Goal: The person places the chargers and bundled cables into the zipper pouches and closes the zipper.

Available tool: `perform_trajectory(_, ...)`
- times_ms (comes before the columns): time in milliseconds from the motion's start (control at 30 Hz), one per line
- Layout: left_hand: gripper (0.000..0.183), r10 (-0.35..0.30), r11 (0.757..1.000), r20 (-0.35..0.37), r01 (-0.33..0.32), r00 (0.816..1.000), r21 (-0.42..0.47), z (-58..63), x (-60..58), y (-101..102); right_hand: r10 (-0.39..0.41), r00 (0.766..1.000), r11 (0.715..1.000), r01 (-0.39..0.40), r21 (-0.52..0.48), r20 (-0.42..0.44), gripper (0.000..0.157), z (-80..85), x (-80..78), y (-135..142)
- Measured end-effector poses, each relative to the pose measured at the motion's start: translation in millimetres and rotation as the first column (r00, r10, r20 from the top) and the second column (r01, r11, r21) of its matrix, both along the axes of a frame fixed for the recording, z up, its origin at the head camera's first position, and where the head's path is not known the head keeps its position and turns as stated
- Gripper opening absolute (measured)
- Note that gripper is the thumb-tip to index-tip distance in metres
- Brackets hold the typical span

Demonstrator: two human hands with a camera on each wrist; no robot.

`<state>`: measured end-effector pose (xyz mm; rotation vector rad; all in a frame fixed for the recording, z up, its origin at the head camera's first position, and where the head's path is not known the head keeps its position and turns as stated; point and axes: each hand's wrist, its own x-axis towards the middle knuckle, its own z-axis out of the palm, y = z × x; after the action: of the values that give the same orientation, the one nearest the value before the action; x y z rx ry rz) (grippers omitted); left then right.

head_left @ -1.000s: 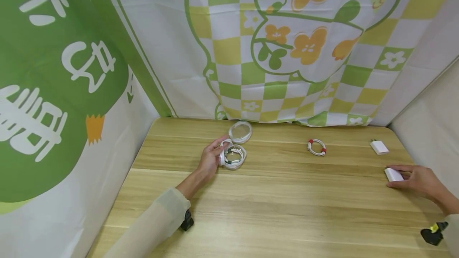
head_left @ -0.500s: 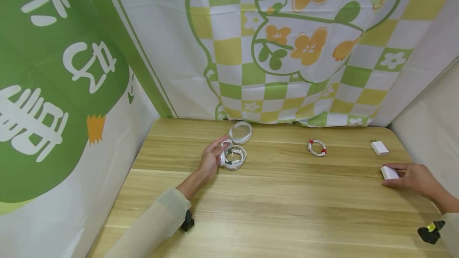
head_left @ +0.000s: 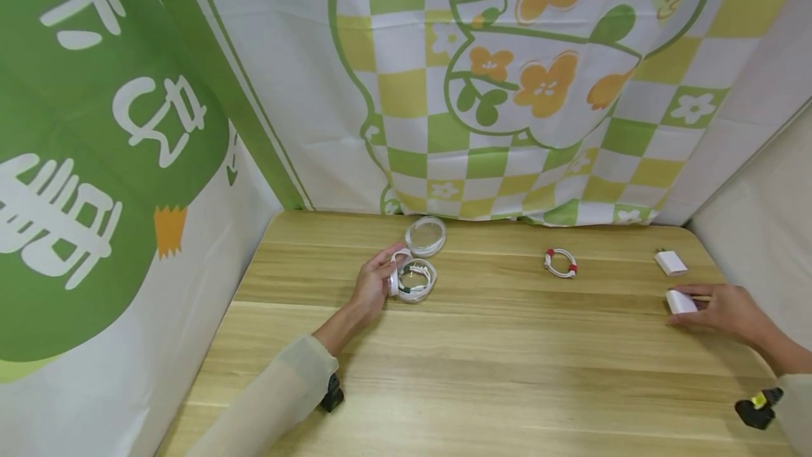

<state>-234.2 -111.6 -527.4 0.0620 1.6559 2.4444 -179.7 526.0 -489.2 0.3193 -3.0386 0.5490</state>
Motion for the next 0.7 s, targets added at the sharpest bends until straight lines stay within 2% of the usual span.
perform_trajectory(300, 0.049, 0.009, 1.000, 0.009, -0.009, 1.000, -0.009, -0.2, -0.7, 0, 0.055, 0.998, 0.998, -0.057, -0.040, -0.036, 0.063, 5.8, -7.7, -16)
perform_trajectory(533, 0.050, 0.006, 1.000, -0.002, -0.006, 1.000, -0.025, 1.3, 0.0, 1, 0.066, 0.996, 0.998, -0.066, -0.004, -0.067, 0.059, 9.2, -13.9, -30)
perform_trajectory(700, 0.050, 0.015, 1.000, 0.004, -0.015, 1.000, -0.019, 1.5, -0.1, 2, 0.058, 0.998, 0.998, -0.058, -0.012, -0.020, 0.062, 12.1, -15.3, -42)
